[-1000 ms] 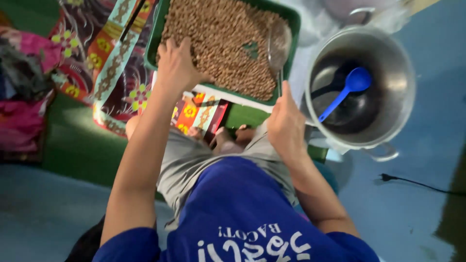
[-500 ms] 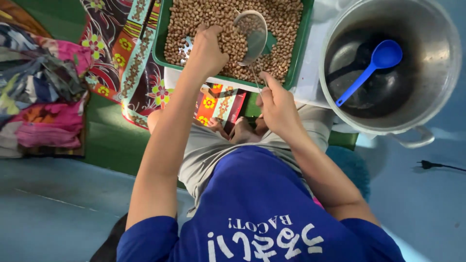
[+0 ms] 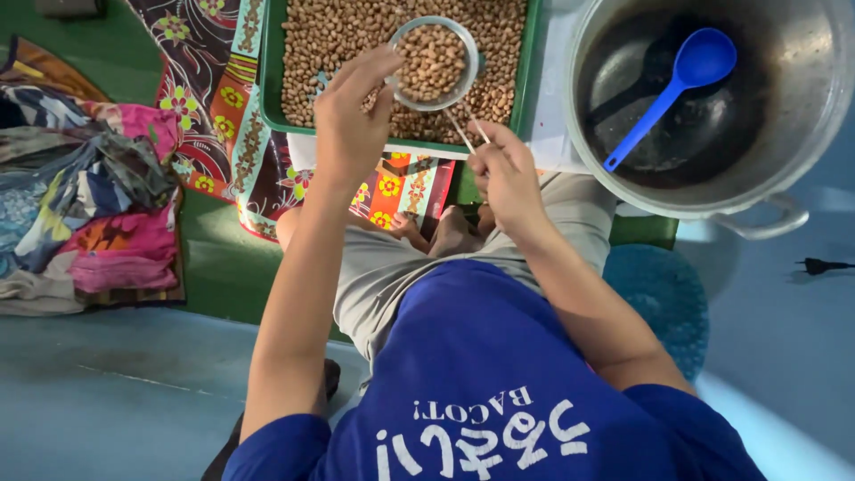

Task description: A person is sitting on the floor, using a small hand-held sieve to sift through and sort peanuts in a green plastic tray.

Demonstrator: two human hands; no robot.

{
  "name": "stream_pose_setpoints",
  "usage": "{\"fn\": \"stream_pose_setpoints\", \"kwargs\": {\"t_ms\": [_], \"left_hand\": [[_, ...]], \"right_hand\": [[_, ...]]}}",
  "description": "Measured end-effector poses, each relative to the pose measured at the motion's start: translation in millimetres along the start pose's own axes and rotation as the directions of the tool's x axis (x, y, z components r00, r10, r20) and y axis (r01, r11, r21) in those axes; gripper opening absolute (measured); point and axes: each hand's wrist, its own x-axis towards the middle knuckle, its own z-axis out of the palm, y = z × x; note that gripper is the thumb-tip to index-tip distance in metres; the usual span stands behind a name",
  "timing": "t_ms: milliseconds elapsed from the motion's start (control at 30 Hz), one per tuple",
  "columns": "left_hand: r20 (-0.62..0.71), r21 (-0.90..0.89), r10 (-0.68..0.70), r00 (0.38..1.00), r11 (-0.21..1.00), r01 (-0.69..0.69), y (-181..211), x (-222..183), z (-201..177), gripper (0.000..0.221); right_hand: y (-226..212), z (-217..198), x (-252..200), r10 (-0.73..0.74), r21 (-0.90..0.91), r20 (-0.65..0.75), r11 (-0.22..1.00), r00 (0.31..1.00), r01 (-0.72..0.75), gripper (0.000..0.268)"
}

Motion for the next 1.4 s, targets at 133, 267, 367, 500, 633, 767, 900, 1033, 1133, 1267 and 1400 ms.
{"fn": "stream_pose_setpoints", "kwargs": {"t_ms": [133,267,367,500,633,767,900,1033,1133,1267,1400], "left_hand": [[-0.150,0.063,0.046,0.988,0.997,-0.037,-24,-56,-23,0.025],[-0.279,0.249,-0.169,0.945,0.938,0.241,-73,-154,-30,0.022],[-0.195,0.308,-0.550,0.812,0.751,0.584,-87,-246,-26,0.050],[-0.114,0.388,-0.669,0.735,0.651,0.653,-78,-297,-16,0.053],[-0.159,0.458,-0.637,0.754,0.629,0.628,-102,-316,-7,0.052],[-0.232,0.482,-0.752,0.617,0.462,0.744,-106,-294,2,0.065],[-0.193,0.532,-0.810,0.554,0.388,0.753,-112,-293,15,0.068],[-0.185,0.517,-0.754,0.630,0.471,0.715,-111,-298,20,0.069],[-0.204,0.489,-0.697,0.687,0.535,0.689,-110,-307,24,0.067],[-0.176,0.392,-0.702,0.690,0.593,0.703,-109,-314,25,0.067],[-0.170,0.396,-0.686,0.707,0.610,0.687,-103,-324,21,0.066]], "right_hand": [[0,-5,1,-0.105,-0.068,-0.084,0.993,0.991,0.099,0.039],[-2,-8,2,-0.214,-0.185,-0.090,0.963,0.973,0.195,0.039],[-6,-17,3,-0.209,-0.187,-0.132,0.965,0.969,0.183,0.037],[-12,-12,4,-0.211,-0.249,-0.097,0.951,0.973,0.182,0.037],[-10,-17,6,-0.310,-0.394,-0.087,0.884,0.947,0.254,0.036],[-12,-21,2,-0.428,-0.544,0.053,0.745,0.902,0.386,0.031],[-14,-19,-4,-0.527,-0.715,0.199,0.498,0.826,0.490,0.029],[-23,-3,-16,-0.582,-0.761,0.360,0.269,0.730,0.590,0.031],[-23,-9,-10,-0.585,-0.734,0.420,0.230,0.694,0.639,0.020],[-25,-10,-6,-0.591,-0.730,0.352,0.311,0.725,0.608,0.033],[-37,-18,-12,-0.593,-0.748,0.536,-0.003,0.601,0.664,0.027]]}}
